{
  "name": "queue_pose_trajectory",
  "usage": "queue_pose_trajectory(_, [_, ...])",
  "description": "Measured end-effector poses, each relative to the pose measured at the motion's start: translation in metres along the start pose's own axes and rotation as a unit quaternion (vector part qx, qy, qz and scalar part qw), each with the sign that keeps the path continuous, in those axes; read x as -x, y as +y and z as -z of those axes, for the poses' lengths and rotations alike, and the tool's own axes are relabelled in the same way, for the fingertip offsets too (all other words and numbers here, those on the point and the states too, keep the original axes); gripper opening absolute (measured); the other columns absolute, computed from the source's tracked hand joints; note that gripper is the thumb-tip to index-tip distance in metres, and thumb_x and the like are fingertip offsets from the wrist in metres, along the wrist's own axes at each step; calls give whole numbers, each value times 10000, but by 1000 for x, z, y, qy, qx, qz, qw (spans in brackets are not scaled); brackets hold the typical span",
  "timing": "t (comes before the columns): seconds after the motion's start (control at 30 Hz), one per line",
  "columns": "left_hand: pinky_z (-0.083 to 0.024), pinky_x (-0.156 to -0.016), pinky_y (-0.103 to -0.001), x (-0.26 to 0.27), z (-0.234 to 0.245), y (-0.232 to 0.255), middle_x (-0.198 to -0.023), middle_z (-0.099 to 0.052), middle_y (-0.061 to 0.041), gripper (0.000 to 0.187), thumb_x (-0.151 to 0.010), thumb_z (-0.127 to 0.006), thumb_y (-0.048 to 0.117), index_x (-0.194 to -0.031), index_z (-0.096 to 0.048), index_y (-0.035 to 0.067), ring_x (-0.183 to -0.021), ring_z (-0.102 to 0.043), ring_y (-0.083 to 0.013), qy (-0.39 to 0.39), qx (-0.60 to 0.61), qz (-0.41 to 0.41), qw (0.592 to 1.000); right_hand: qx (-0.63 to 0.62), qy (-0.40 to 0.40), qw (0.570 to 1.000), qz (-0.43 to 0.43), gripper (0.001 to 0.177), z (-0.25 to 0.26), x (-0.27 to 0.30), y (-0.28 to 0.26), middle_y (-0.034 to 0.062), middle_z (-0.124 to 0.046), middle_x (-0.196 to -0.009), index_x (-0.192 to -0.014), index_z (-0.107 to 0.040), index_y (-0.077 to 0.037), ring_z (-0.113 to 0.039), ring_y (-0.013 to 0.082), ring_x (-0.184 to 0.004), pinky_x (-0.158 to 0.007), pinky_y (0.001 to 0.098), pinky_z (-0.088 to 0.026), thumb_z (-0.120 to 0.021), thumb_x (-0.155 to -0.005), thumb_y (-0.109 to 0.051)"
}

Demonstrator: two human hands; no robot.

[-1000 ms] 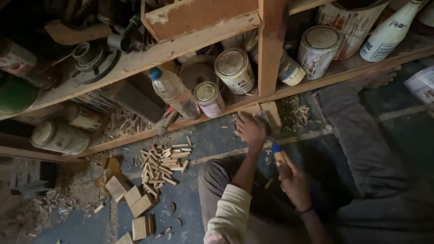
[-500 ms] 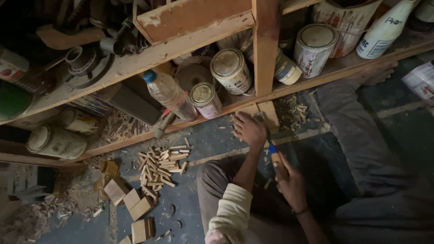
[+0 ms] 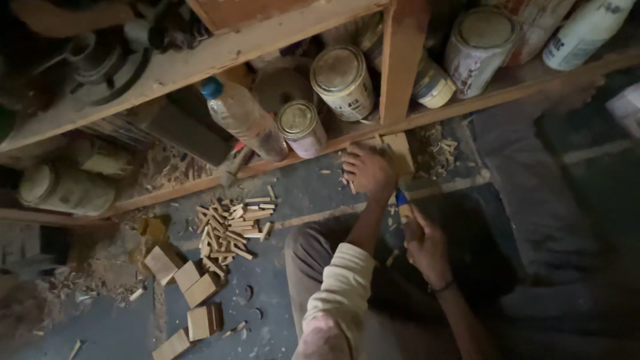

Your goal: The person uses a chisel and a hammer to carve a small piece of wood, striking the chisel with the hammer and removing wood chips while sitting on the floor.

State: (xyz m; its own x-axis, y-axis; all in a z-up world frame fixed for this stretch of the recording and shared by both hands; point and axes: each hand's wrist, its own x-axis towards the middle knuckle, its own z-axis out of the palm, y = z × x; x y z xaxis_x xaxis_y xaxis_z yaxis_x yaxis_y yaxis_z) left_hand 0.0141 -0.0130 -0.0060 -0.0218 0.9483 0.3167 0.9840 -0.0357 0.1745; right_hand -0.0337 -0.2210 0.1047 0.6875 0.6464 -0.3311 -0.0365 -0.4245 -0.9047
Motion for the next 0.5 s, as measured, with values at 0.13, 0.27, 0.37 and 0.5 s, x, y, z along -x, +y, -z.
queue_pose_trajectory(0.13, [-449, -924, -546, -5, 14, 6, -1320, -582, -306, 912, -854, -551, 712, -1392, -485, -22, -1152, -588, -435, 40, 39, 5, 998, -58, -36, 997, 24, 502, 11, -6, 4, 21, -527, -580, -1469, -588, -144, -430, 101, -405, -391, 306, -366, -569, -1013, -356])
queue_pose_trajectory(0.27, [-453, -925, -532, 7, 26, 2, -1335, -598, -297, 856, -952, -526, 693, -1403, -517, -35, -1145, -597, -416, 11, 51, 17, 998, 0, -5, 998, 61, 495, 14, -4, 14, 22, -506, -562, -1431, -628, -100, -439, 87, -443, -418, 302, -385, -600, -1010, -360])
queue_pose_trajectory(0.37, [-465, -902, -511, 8, 30, -4, -1321, -607, -270, 822, -892, -532, 694, -1350, -537, 11, -1088, -608, -375, 101, 21, -9, 995, -11, -8, 999, 46, 512, 16, 16, 9, 13, -524, -566, -1438, -607, -98, -444, 95, -441, -415, 315, -381, -607, -1000, -363])
queue_pose_trajectory(0.5, [-446, -948, -497, -9, 14, 7, -1285, -579, -239, 816, -952, -567, 641, -1437, -500, -12, -1159, -579, -374, -54, 78, 68, 993, -27, -40, 998, 34, 580, 12, -8, -10, 22, -488, -563, -1523, -553, -153, -409, 97, -453, -407, 322, -359, -594, -965, -305])
